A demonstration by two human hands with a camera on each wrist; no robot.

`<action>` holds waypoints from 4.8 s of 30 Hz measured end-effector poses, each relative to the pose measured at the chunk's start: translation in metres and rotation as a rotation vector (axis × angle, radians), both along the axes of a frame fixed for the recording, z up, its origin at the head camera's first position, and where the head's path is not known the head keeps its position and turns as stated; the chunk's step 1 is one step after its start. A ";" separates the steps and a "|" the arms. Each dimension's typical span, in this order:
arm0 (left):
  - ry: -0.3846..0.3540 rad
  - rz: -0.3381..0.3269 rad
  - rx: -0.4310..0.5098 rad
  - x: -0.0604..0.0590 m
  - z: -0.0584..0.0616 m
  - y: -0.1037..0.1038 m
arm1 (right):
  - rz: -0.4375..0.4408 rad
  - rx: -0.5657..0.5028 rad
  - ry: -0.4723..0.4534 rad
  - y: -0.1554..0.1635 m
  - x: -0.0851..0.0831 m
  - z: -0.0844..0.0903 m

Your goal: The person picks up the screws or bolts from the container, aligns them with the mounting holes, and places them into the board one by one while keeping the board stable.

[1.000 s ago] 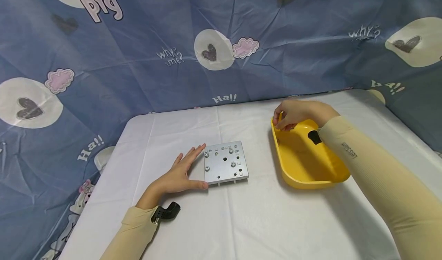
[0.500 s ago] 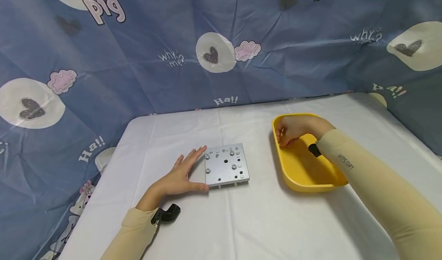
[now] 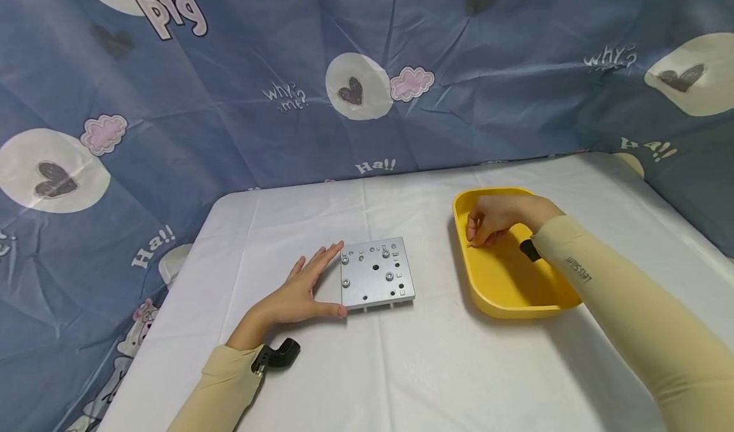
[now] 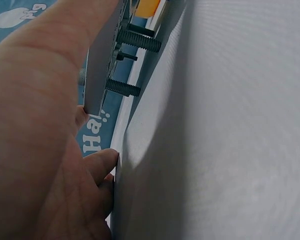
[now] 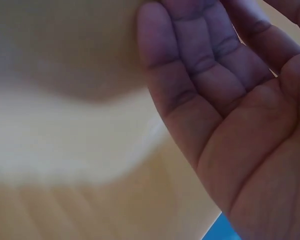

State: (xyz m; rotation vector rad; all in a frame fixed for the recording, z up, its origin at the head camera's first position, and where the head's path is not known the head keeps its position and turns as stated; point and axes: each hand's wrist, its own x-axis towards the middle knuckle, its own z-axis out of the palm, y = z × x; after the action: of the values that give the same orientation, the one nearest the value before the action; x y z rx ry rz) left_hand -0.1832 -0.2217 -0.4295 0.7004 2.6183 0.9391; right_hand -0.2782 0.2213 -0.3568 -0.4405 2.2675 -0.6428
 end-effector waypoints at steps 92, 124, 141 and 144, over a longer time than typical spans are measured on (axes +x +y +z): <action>-0.005 0.012 -0.005 0.001 0.002 0.002 | 0.037 0.098 0.007 0.012 -0.011 0.044; 0.005 0.013 -0.016 0.002 0.001 0.002 | 0.135 -0.091 0.207 -0.050 -0.003 0.068; 0.021 0.009 0.003 0.003 -0.001 0.002 | 0.248 -0.141 0.112 -0.101 0.005 0.052; 0.010 0.016 -0.013 0.003 0.001 0.003 | 0.274 -0.151 0.096 -0.110 0.007 0.045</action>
State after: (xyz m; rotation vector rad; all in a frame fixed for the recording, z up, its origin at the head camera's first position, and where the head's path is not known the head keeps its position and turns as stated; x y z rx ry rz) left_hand -0.1801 -0.2185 -0.4281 0.6831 2.6398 0.9251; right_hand -0.2709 0.1117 -0.3119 -0.8553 2.2006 -0.6646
